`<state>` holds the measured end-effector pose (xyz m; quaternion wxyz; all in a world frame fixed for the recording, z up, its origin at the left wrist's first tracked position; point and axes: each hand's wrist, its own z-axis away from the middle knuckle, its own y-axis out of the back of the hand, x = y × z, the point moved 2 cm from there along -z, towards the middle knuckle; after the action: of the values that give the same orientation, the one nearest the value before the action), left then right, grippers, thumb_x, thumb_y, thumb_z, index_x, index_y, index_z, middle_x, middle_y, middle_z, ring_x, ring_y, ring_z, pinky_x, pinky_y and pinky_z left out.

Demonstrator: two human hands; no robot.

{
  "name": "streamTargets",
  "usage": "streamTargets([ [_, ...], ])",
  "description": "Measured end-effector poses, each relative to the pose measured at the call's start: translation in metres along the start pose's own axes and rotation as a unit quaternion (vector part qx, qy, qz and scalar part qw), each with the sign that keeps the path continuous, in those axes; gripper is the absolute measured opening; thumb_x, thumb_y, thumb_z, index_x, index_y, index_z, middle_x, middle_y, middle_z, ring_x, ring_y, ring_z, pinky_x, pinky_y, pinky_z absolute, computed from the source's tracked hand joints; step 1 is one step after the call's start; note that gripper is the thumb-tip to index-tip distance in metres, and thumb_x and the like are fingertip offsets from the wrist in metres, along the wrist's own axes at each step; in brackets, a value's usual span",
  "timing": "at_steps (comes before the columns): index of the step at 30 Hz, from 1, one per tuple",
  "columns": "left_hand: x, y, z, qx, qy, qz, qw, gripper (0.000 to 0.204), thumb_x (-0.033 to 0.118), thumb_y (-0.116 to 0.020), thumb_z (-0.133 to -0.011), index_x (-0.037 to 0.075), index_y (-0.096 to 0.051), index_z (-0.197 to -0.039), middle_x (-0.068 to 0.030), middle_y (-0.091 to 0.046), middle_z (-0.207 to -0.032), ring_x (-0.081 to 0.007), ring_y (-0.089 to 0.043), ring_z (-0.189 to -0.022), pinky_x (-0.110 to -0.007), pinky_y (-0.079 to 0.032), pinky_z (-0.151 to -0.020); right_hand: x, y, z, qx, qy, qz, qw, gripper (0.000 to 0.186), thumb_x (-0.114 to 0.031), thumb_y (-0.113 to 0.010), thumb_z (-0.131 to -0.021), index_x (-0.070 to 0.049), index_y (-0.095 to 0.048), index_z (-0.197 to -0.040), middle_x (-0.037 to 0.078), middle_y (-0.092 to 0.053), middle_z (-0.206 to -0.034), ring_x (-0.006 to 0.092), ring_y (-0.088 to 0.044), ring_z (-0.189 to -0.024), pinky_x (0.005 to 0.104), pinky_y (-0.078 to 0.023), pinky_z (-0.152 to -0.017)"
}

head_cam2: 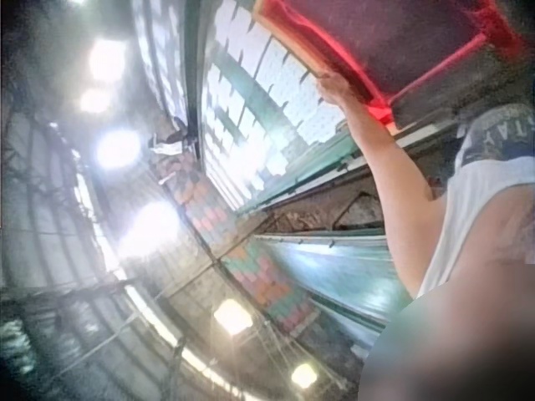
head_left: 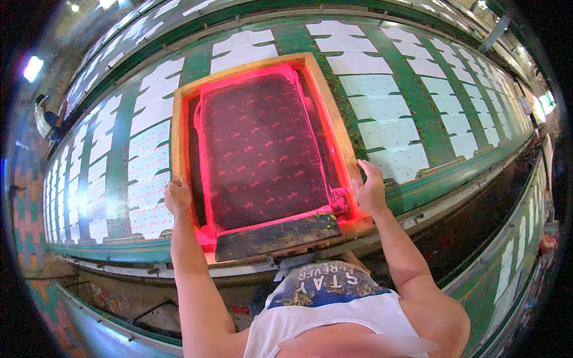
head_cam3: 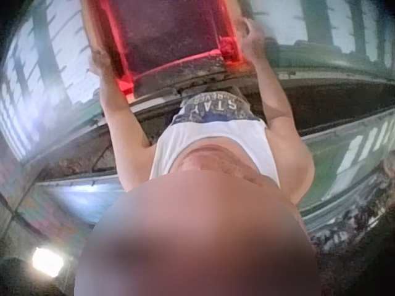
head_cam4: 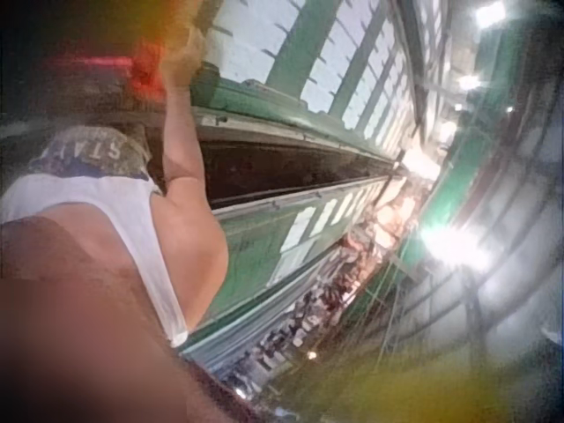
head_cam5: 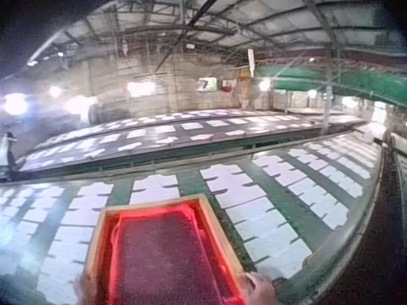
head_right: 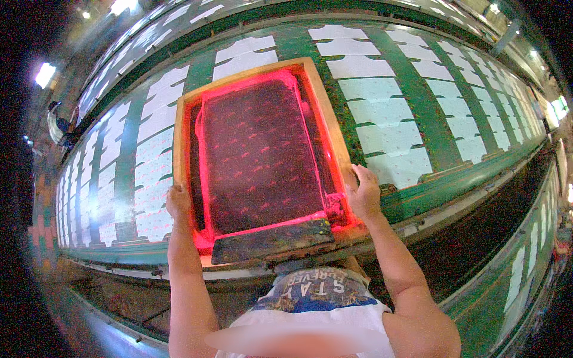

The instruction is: The person repeatedly applies pink ink to a screen-printing frame using a squeegee, then lifts the frame to print onto white fabric pieces laid out on a green table. The process is repeated multiple times across the clip.

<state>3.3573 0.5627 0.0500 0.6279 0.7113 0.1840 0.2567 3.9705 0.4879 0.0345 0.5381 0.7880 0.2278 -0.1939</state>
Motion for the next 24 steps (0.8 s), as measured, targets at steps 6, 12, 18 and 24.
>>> streamTargets([
  [6, -0.010, -0.011, -0.007, -0.036, 0.029, 0.046, 0.998, 0.060, 0.059, -0.077, -0.098, 0.000, -0.076, -0.109, -0.0233, -0.075, -0.118, -0.0459, -0.073, -0.114, -0.057, -0.057, -0.099, 0.011, -0.038, -0.030, -0.077, -0.103, -0.024, 0.991, 0.087, -0.016, -0.089, -0.089, 0.001, -0.048, -0.163, 0.028, -0.067, -0.148, 0.0472, -0.064, -0.135, 0.0544, -0.051, -0.117],
  [12, -0.032, -0.025, -0.019, -0.052, 0.002, 0.108, 0.993, 0.055, 0.051, -0.087, -0.090, -0.001, -0.075, -0.104, -0.0227, -0.073, -0.111, -0.0447, -0.069, -0.108, -0.057, -0.054, -0.098, 0.007, -0.057, -0.059, -0.053, -0.100, 0.077, 0.991, 0.085, -0.013, -0.086, -0.087, -0.004, -0.049, -0.163, 0.025, -0.072, -0.136, 0.0454, -0.068, -0.127, 0.0551, -0.054, -0.110],
  [18, -0.041, -0.033, -0.025, -0.043, -0.006, 0.101, 0.994, 0.053, 0.047, -0.089, -0.088, -0.002, -0.077, -0.103, -0.0242, -0.075, -0.113, -0.0442, -0.071, -0.108, -0.056, -0.055, -0.097, -0.003, -0.050, -0.066, -0.001, -0.083, 0.048, 0.995, 0.064, -0.011, -0.081, -0.087, -0.006, -0.066, -0.149, 0.023, -0.075, -0.121, 0.0430, -0.072, -0.117, 0.0533, -0.057, -0.103],
  [24, -0.046, -0.028, -0.037, -0.052, -0.037, 0.143, 0.988, 0.047, 0.041, -0.093, -0.084, -0.004, -0.077, -0.086, -0.0241, -0.076, -0.088, -0.0410, -0.074, -0.087, -0.055, -0.056, -0.086, -0.014, -0.025, -0.075, 0.007, -0.078, 0.040, 0.996, 0.059, -0.009, -0.080, -0.085, -0.010, -0.072, -0.143, 0.021, -0.075, -0.115, 0.0428, -0.072, -0.111, 0.0531, -0.059, -0.098],
])
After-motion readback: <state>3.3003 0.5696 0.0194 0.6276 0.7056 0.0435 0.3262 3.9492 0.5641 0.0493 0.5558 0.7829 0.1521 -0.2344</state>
